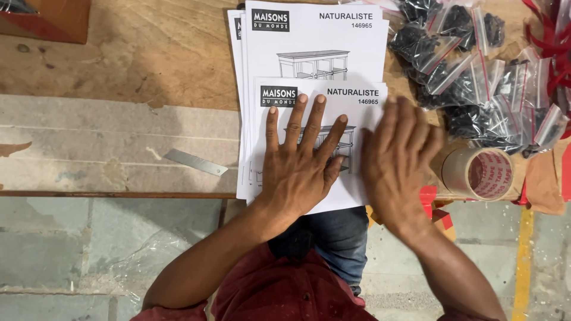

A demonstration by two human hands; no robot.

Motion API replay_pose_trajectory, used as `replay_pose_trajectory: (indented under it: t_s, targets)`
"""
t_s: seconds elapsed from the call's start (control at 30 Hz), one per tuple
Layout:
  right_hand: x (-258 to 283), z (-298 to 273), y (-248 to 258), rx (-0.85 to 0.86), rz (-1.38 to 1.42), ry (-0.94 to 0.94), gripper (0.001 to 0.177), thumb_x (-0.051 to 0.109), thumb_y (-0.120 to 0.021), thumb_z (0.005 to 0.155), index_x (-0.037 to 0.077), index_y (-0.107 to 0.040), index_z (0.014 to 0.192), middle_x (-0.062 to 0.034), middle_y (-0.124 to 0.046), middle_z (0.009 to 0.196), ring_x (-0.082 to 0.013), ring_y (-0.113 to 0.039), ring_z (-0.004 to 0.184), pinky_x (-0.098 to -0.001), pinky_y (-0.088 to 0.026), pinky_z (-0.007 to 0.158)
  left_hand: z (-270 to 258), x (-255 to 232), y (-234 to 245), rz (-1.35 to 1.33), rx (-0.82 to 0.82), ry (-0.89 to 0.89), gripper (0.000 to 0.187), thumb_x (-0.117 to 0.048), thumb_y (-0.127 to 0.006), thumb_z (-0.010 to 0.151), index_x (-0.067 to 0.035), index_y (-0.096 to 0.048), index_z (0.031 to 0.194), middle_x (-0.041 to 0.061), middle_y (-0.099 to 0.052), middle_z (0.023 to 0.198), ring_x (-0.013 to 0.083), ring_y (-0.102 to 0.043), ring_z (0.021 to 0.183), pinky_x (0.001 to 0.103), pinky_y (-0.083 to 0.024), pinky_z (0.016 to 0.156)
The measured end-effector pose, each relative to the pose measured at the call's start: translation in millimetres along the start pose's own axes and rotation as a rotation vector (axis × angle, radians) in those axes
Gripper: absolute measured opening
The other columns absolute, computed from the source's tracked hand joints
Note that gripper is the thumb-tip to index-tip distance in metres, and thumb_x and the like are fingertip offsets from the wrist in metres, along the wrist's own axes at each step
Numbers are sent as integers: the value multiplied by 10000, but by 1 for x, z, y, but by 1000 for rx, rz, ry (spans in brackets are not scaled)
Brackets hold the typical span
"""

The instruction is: Packaging instruction manuals and bags of hardware into a small cardboard box and sealing it with red tape.

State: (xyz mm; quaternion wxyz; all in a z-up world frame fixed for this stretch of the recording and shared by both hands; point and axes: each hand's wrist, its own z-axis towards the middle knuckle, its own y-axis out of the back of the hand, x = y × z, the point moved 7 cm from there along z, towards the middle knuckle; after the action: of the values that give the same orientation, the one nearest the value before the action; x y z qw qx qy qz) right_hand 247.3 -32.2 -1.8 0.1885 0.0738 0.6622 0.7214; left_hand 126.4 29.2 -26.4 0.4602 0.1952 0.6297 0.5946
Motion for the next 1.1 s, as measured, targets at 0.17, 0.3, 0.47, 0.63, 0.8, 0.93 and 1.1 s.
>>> replay_pose_trajectory:
  t_s: [0.17, 0.3, 0.47, 0.63, 0.8, 0.93, 1.1]
  targets:
    - [60, 10, 9, 78, 893, 104, 883, 383, -646, 964, -30, -164, 1577, -317, -205, 1675, -466, -245, 1567, -530, -261, 1298, 0, 6, -3, -92, 17, -2, 724, -566, -472, 1041, -166, -304, 1620, 191, -140, 1708, 372, -45, 1587, 687, 50, 1242]
    - [56, 7, 4, 37, 1261, 51, 1054, 697, -396, 1049, -18, 78, 1663, -293, -21, 1780, -467, -84, 1688, -566, -157, 1386, 3, 1, 8, -84, -37, -26, 715, -534, -513, 1050, -176, -291, 1628, 186, -161, 1714, 375, -67, 1602, 668, 64, 1262]
    - [52, 6, 5, 7, 1203, -16, 1056, 759, -257, 1045, -46, 79, 1640, -328, -6, 1750, -476, -45, 1660, -563, -123, 1357, 4, 9, 1, -76, 89, -7, 763, -506, -516, 1017, -145, -268, 1641, 178, -149, 1709, 358, -66, 1587, 657, 64, 1237]
    - [49, 2, -7, -4, 822, 16, 971, 700, -227, 1070, -75, -49, 1627, -348, -103, 1714, -467, -80, 1644, -605, -70, 1358, -11, 41, 19, 9, 104, 37, 721, -459, -494, 1049, -135, -268, 1652, 137, -145, 1736, 324, -56, 1602, 652, 59, 1240]
    - [32, -12, -15, 89, 254, -13, 910, 609, -303, 1086, -116, -151, 1615, -390, -121, 1672, -542, -30, 1570, -731, 49, 1202, -20, 49, 34, 8, -44, 24, 679, -505, -465, 1104, -108, -351, 1643, 140, -166, 1722, 332, -37, 1590, 714, 79, 1199]
    - [41, -10, -6, 86, 217, 38, 848, 551, -351, 1122, -114, -176, 1617, -374, -145, 1682, -535, -23, 1565, -741, 96, 1156, -17, 39, 31, 26, -34, -15, 678, -471, -499, 1087, -55, -393, 1611, 145, -219, 1710, 329, -72, 1582, 708, 59, 1189]
    - [68, -13, -2, 126, 304, 263, 748, 380, -463, 1067, -90, -248, 1607, -310, -221, 1682, -487, -70, 1572, -718, 80, 1170, -22, 22, 17, 270, 50, -98, 551, -171, -569, 1042, -55, -432, 1563, 130, -367, 1651, 249, -215, 1576, 481, -94, 1322]
